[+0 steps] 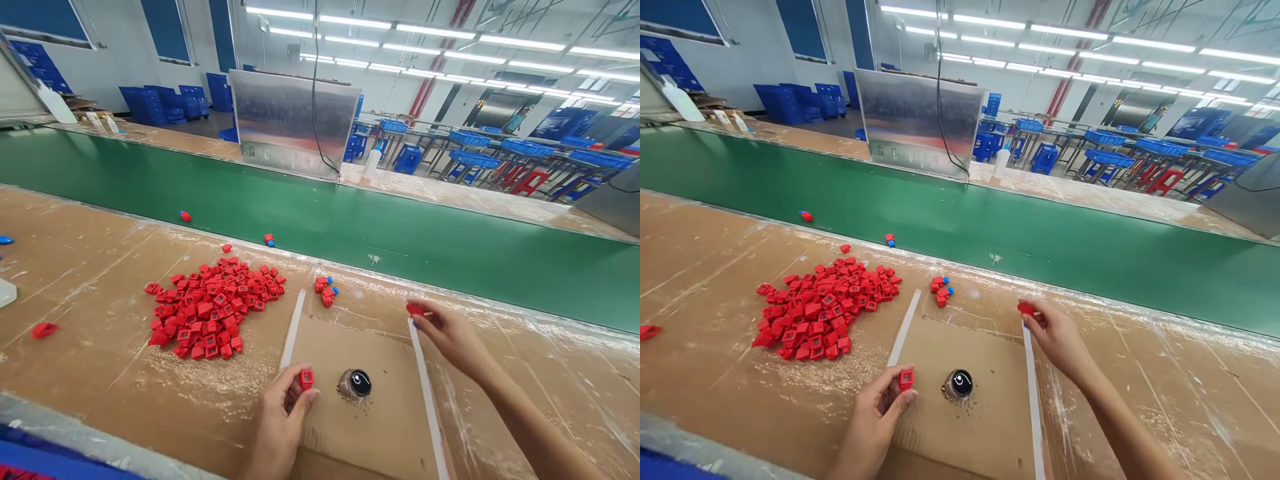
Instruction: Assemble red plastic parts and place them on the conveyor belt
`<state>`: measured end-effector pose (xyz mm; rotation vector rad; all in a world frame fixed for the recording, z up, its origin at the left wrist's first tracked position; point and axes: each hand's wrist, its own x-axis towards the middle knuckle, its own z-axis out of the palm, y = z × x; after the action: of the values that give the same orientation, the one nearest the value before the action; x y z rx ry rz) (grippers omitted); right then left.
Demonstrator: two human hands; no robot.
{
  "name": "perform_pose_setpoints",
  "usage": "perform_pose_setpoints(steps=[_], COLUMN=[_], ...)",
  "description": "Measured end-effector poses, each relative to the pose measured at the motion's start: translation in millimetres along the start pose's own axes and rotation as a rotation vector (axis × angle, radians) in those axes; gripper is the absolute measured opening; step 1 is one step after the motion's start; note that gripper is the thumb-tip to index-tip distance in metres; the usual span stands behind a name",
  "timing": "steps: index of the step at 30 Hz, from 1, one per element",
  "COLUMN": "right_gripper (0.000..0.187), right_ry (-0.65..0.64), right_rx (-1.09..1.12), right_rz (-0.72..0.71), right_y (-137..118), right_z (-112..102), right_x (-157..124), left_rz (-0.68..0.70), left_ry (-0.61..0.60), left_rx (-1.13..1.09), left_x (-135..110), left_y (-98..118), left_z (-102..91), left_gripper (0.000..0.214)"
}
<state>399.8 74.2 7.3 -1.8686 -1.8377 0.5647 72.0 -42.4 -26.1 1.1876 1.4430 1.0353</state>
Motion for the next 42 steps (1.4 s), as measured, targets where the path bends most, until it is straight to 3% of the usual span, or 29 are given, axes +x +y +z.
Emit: perform_pose_setpoints(steps=[5, 8, 12, 20, 25, 32, 42], right_gripper=[0.033, 0.03, 0.024, 0.024, 0.023, 0.021, 0.02], right_ry=[-0.223, -0.157, -0.042, 0.027, 0.043, 0.038, -0.029], right_rx=[0.407, 0.375, 0.169, -0.072, -0.125, -0.149, -0.205], right_rz=[-0.185, -0.202, -0.316, -0.512, -0.579, -0.606, -0.601], right_y=[-40.0, -59.3, -69.2, -71.4, -74.9, -79.8, -84.8], right_z=[6.2, 10.8, 17.9, 29.3, 31.8, 34.4, 33.2], right_x=[-97.7, -120.3, -117.2, -114.3, -113.2, -114.1, -115.9], left_rz=[0.018, -0.001, -0.02, 0.131, 0.096, -0.023, -0.027], left_ry=[-0.184, -0.273, -0.32, -0.259, -0.274, -0.333, -0.374], left_rx=[-0.083, -0.112, -0.134, 0.003, -0.039, -0.208, -0.21], left_x=[-14.3, -20.1, -24.1, -27.6, -26.8, -26.5, -30.0], left_y=[1.9, -0.8, -5.1, -9.1, -4.8, 0.6, 1.8], left_z=[14.3, 20.1, 21.1, 18.6, 19.5, 15.9, 13.3], left_gripper=[0.028, 0.022, 0.016, 0.033, 0.025, 0.018, 0.015])
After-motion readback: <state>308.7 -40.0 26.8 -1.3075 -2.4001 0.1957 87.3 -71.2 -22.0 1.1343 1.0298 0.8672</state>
